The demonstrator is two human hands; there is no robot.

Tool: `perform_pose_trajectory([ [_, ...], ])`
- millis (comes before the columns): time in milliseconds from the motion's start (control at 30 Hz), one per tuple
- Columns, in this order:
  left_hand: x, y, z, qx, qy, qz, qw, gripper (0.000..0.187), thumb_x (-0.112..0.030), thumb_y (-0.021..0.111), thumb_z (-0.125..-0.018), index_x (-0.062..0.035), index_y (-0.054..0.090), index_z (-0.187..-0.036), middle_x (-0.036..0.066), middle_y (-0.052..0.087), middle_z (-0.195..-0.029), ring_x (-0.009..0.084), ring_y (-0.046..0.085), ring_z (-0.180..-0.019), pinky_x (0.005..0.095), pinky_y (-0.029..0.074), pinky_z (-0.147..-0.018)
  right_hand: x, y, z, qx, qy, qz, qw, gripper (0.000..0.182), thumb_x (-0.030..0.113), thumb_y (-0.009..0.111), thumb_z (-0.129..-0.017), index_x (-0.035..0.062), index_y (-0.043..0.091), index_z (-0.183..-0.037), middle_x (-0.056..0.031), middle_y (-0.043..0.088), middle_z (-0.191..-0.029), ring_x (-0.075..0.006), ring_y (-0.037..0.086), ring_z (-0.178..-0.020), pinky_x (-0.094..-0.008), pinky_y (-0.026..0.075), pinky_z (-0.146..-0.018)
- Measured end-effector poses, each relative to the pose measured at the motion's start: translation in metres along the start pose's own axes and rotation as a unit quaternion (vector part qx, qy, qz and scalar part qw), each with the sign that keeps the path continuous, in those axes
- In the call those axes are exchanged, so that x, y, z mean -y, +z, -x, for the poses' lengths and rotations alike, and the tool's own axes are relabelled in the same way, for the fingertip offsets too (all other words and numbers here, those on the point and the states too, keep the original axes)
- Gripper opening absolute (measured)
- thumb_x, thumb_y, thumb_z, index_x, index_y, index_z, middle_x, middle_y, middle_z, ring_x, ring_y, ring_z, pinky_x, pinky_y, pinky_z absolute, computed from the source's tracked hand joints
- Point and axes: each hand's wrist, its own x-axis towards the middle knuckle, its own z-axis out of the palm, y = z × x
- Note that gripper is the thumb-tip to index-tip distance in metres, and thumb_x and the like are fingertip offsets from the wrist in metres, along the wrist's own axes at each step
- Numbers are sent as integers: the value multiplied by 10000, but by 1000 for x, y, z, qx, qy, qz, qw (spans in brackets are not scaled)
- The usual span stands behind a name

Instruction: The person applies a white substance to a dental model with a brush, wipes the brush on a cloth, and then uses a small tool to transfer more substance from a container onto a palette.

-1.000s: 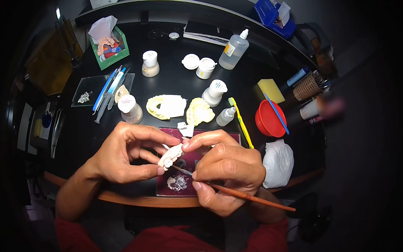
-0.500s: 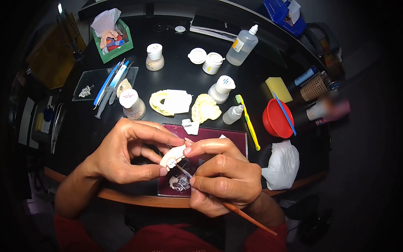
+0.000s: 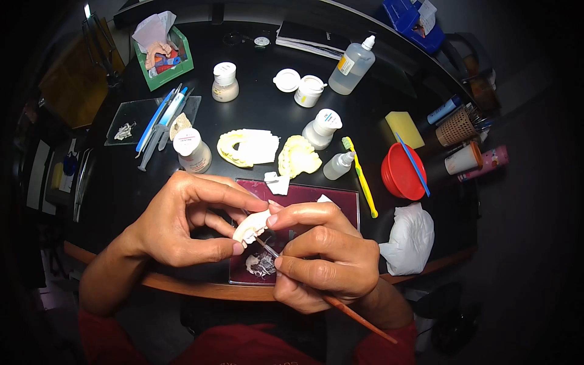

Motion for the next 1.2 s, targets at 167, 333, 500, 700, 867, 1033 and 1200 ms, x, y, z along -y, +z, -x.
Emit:
perform_pose_trajectory([
  [167,-1,0,0,2,0,3,1000,448,131,736,-843,152,651,-1283,250,677,-1241,272,726,-1120,331,665,-920,0,0,0,-3,1,-4,1000,242,-105,783,-663,4,742,-875,-83,666,-833,-365,713,-1041,-483,633,-844],
  [333,-1,0,-1,3,2,2,1000,451,128,740,-839,153,654,-1280,248,678,-1232,270,727,-1116,329,665,-919,0,1,0,-5,0,-3,1000,242,-101,784,-656,1,742,-872,-84,665,-829,-364,714,-1036,-482,636,-848],
  [500,-1,0,0,1,6,-5,1000,447,131,736,-837,146,661,-1277,241,677,-1229,268,724,-1117,327,666,-918,0,1,0,-4,1,-1,1000,239,-99,784,-656,-2,741,-870,-85,666,-827,-363,714,-1035,-484,641,-854],
  [700,-1,0,0,0,4,-1,1000,454,126,748,-831,141,664,-1276,236,678,-1219,260,720,-1113,325,666,-916,0,0,-1,-1,-1,-6,1000,240,-105,779,-655,-5,738,-870,-93,666,-833,-363,710,-1041,-501,644,-887],
  [867,-1,0,0,-3,2,-1,1000,453,123,752,-828,140,669,-1272,235,679,-1214,257,719,-1109,325,665,-918,1,0,0,-3,-1,-5,1000,246,-110,774,-653,-4,738,-872,-95,665,-835,-363,708,-1044,-516,645,-908],
  [1033,-2,-1,0,1,3,-15,1000,453,120,754,-828,136,671,-1273,231,680,-1216,258,718,-1112,327,664,-919,1,0,-1,1,-1,-8,1000,247,-108,776,-653,-2,738,-874,-95,664,-835,-364,710,-1045,-513,645,-898],
  [1200,-1,0,0,-3,-4,-6,1000,451,120,750,-829,135,671,-1272,228,683,-1211,256,719,-1108,326,664,-919,-1,1,1,-6,-6,-3,1000,250,-107,778,-652,-1,740,-876,-90,664,-832,-366,714,-1040,-496,641,-868],
])
